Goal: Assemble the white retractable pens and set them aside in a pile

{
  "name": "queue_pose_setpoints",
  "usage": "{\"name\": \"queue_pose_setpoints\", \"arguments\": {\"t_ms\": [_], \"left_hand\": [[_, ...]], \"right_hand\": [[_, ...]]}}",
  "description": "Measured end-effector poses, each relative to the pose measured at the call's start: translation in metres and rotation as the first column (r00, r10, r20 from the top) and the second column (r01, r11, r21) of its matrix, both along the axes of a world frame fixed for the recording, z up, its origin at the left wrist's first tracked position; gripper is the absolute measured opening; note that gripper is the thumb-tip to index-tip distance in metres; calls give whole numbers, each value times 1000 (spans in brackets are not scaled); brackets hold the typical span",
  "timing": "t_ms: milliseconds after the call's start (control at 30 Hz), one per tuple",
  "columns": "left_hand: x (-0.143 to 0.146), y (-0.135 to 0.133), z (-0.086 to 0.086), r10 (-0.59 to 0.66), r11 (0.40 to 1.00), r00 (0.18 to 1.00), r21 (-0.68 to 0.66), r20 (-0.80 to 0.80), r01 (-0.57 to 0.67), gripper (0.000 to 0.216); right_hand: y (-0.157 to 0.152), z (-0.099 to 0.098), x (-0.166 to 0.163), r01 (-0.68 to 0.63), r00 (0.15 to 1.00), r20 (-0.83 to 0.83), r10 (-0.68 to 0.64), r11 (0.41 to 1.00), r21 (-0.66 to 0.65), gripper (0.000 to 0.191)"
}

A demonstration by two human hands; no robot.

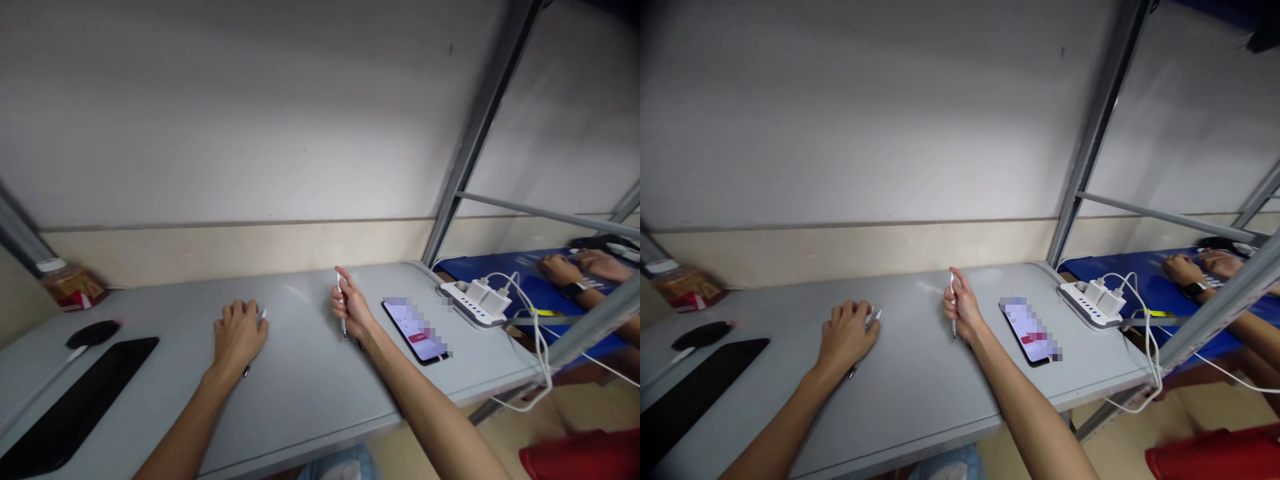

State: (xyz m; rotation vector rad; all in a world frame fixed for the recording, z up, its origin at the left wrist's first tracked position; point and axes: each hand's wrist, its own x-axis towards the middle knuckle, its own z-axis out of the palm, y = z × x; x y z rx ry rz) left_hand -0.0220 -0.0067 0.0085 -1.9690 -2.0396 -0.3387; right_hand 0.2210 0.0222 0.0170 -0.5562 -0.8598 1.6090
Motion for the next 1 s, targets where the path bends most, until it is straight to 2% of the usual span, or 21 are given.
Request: {"name": "queue_pose_setpoints", "arguments": {"t_ms": [233,433,700,867,1000], "left_hand": [[1,0,-1,-22,1000,999,-16,31,23,35],[-1,0,3,-23,998,999,55,48,20,37],[0,0,-2,-41,999,998,-6,47,42,29],[1,-2,0,-31,999,998,-10,60,32,29],[1,-3,1,-13,1000,998,-14,55,14,27]], "right_hand": [[-1,0,1,10,998,60,-10,1000,-5,38],[-1,-1,-1,24,997,70,-24,1000,-11,35],[2,-4,1,57,994,97,-54,998,-27,40],[6,-4,8,75,976,205,-74,997,2,36],[7,-4,10,148,917,369,-151,988,37,36]]}}
